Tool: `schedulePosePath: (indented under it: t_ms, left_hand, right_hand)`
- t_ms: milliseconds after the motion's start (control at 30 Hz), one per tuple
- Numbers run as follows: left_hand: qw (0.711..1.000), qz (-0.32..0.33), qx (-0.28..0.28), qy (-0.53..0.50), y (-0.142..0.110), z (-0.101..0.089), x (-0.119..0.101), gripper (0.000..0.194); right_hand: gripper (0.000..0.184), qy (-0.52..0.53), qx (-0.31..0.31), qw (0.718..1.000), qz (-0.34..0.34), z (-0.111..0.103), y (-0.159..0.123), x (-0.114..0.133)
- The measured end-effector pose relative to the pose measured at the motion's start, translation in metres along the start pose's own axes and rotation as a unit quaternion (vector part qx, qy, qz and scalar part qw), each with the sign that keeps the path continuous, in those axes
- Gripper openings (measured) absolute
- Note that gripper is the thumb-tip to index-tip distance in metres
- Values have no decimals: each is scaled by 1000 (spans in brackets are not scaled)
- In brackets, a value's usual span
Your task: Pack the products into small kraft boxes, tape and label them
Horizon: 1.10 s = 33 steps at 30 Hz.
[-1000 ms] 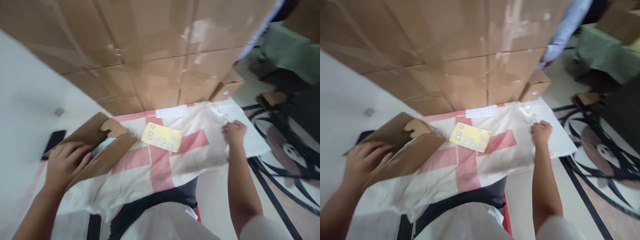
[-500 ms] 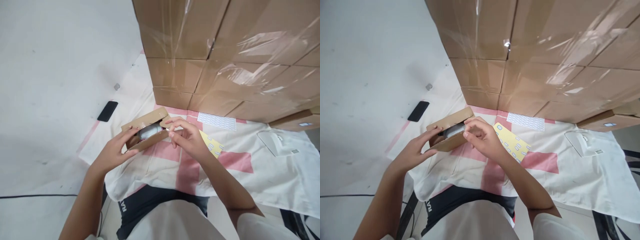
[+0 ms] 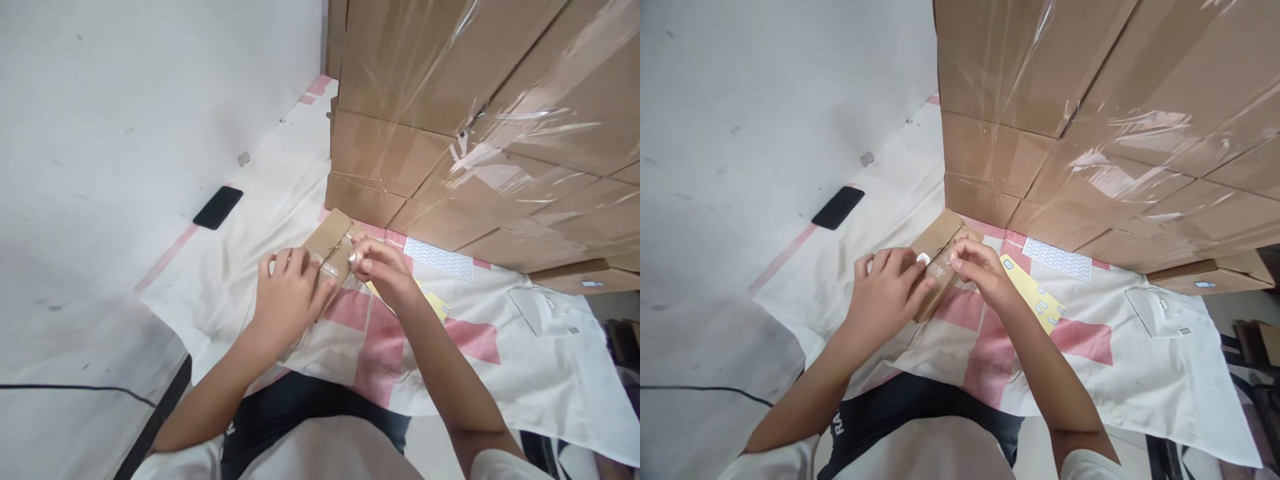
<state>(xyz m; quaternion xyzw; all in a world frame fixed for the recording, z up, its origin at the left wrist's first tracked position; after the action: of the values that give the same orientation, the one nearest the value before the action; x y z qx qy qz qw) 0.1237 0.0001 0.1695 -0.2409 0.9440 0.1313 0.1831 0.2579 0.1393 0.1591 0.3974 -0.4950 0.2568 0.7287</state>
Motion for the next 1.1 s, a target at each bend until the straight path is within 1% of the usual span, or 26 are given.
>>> schedulePosePath:
  t_ms: [33,67,100,133,167,200,233,267,367,467,533,567,633,733,833,900,1033,1100]
  left_hand:
    - [998,6,29,-60,9,-1,-1,40]
    - [988,20,68,-138,19,-1,0,41]
    - [967,46,108,-226,30,0,1,44]
    - [937,78,143,-309,40,2,3,48]
    - [906,106,165,-374,48,5,5,51]
    - [882,128,175,-418,54,8,7,53]
    - [869,140,177,-441,57,12,9,54]
    - [864,146,175,-449,57,16,9,53]
    - [862,146,179,-451,50,23,6,46]
    - [861,159,179,-449,44,24,1,40]
    - [858,173,156,-458,44,22,0,41]
    - [857,177,134,-464,44,21,1,40]
    - [864,182,78,-463,44,19,3,31]
    - [890,188,-26,-415,39,14,1,14]
    - [911,182,-132,-345,32,10,-4,10]
    - [920,174,-183,-299,29,9,-7,11]
    - [936,160,-229,-212,25,8,-14,15]
    - [939,167,-258,-152,22,7,-17,15]
  right_hand:
    - [18,37,3,999,10,1,-1,-1]
    - [17,62,7,998,13,2,-1,-1]
    - [16,74,12,997,9,3,0,-1]
    - [15,73,15,997,1,4,1,0]
    - [13,64,19,998,-6,5,1,1]
    - [12,50,19,998,-13,6,2,1]
    - [12,36,20,999,-17,6,3,1]
    - [11,24,19,999,-17,7,4,1]
    - [11,15,21,1000,-11,9,5,-1]
    - [12,29,28,999,-1,13,6,-1]
    - [13,50,29,998,3,17,6,0]
    - [13,61,29,998,7,19,5,1]
    - [14,81,34,996,21,23,4,2]
    - [14,75,36,996,30,24,1,1]
    - [12,9,25,1000,17,22,-2,-1]
    - [11,-50,15,999,4,20,-3,0]
    - [10,-161,8,987,-14,21,-4,9]
    - [15,-212,3,977,-10,21,-4,17]
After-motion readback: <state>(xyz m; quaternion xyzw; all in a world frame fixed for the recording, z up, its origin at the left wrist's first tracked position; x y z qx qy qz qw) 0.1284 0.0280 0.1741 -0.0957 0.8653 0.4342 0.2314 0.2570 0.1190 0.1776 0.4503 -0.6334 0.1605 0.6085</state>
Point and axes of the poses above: each hand's wrist, its own y-axis towards the middle knuckle, its own z-axis out of the palm, x = y × z, the point moved 3 cm from there along y, towards the middle knuckle, and after that the axes turned 13 degrees about -z, right-handed, at the moved point
